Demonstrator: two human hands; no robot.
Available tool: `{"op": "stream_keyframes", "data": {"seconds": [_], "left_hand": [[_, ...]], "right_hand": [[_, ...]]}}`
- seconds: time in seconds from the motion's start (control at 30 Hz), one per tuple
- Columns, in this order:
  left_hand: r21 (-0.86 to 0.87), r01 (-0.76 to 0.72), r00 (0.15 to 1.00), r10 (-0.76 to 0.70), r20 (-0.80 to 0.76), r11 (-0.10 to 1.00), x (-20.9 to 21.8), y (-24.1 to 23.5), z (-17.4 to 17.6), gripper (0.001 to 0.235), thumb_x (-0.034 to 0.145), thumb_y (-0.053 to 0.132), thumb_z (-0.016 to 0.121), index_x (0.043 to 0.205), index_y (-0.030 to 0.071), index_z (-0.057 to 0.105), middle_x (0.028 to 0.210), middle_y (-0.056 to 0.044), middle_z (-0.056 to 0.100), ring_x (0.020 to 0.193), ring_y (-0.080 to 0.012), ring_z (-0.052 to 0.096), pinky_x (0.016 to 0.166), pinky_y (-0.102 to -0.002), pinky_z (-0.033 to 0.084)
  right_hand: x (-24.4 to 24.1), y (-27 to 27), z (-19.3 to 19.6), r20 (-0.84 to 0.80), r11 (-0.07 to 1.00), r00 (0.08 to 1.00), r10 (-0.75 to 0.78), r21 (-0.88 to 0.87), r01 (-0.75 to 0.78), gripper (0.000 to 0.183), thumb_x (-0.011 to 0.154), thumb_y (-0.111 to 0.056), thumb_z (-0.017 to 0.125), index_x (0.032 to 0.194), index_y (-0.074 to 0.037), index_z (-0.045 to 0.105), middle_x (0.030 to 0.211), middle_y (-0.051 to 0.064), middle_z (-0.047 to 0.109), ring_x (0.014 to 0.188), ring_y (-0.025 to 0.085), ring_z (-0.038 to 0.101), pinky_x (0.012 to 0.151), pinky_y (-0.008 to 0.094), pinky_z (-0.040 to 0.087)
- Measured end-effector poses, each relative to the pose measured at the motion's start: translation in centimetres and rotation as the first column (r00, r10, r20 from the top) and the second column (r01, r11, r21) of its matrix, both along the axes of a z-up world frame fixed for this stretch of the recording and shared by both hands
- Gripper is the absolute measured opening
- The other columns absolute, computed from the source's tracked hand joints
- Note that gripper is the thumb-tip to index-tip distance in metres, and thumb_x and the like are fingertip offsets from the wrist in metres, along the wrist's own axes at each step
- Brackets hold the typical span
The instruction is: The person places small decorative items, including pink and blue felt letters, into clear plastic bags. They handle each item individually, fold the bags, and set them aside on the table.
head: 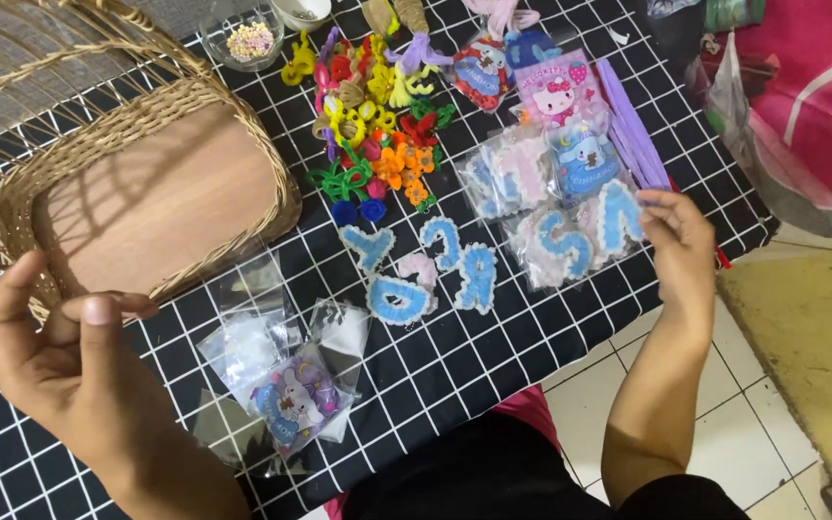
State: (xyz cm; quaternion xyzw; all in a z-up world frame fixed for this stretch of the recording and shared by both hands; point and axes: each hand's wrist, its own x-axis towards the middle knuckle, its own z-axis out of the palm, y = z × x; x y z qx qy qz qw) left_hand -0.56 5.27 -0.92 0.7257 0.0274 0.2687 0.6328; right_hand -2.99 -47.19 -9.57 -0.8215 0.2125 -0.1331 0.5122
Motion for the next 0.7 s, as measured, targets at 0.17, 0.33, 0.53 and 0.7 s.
{"op": "stream_keyframes", "data": {"seconds": [0.17,0.33,0.53,0.7], "left_hand": [[0.058,0.026,0.998,-0.029,0.050,0.998,0.0,0.2,0.1,0.038,0.112,0.006,0.058,0.147,0.002,0.044,0.149,-0.010,0.051,0.083,-0.0205,0.061,0.084,-0.025,0.047],[0.042,0.011,0.999,-0.013,0.035,0.999,-0.2,0.0,0.5,0.038,0.111,0.005,0.058,0.147,0.003,0.044,0.145,-0.009,0.054,0.081,-0.0194,0.061,0.084,-0.023,0.047],[0.021,0.010,0.999,-0.011,0.032,1.000,-0.2,0.5,0.0,0.039,0.112,0.008,0.059,0.147,0.003,0.045,0.140,-0.008,0.057,0.078,-0.0189,0.061,0.083,-0.023,0.048],[0.014,-0.001,1.000,0.001,0.013,1.000,0.0,0.4,-0.1,0.040,0.110,0.006,0.061,0.148,0.004,0.047,0.127,-0.008,0.061,0.078,-0.0170,0.063,0.085,-0.021,0.048]], "right_hand": [[0.1,0.2,-1.2,-0.010,0.996,1.000,-0.008,-0.091,0.007,0.027,0.103,-0.002,0.055,0.128,-0.006,0.063,0.118,0.012,0.066,0.110,0.021,0.063,0.098,0.032,0.050],[0.8,0.1,-1.7,0.015,0.986,0.999,-0.040,-0.159,0.042,0.027,0.102,-0.001,0.055,0.126,-0.007,0.064,0.119,0.012,0.067,0.113,0.022,0.063,0.098,0.034,0.050],[1.5,0.7,-1.1,-0.024,0.978,0.999,-0.039,-0.205,0.033,0.028,0.102,-0.005,0.056,0.127,-0.009,0.067,0.114,0.009,0.069,0.105,0.021,0.064,0.093,0.033,0.050],[2.0,1.1,-2.4,0.016,0.937,1.000,0.019,-0.349,-0.012,0.028,0.102,-0.004,0.055,0.127,-0.005,0.069,0.115,0.012,0.071,0.105,0.025,0.067,0.089,0.037,0.052]]}}
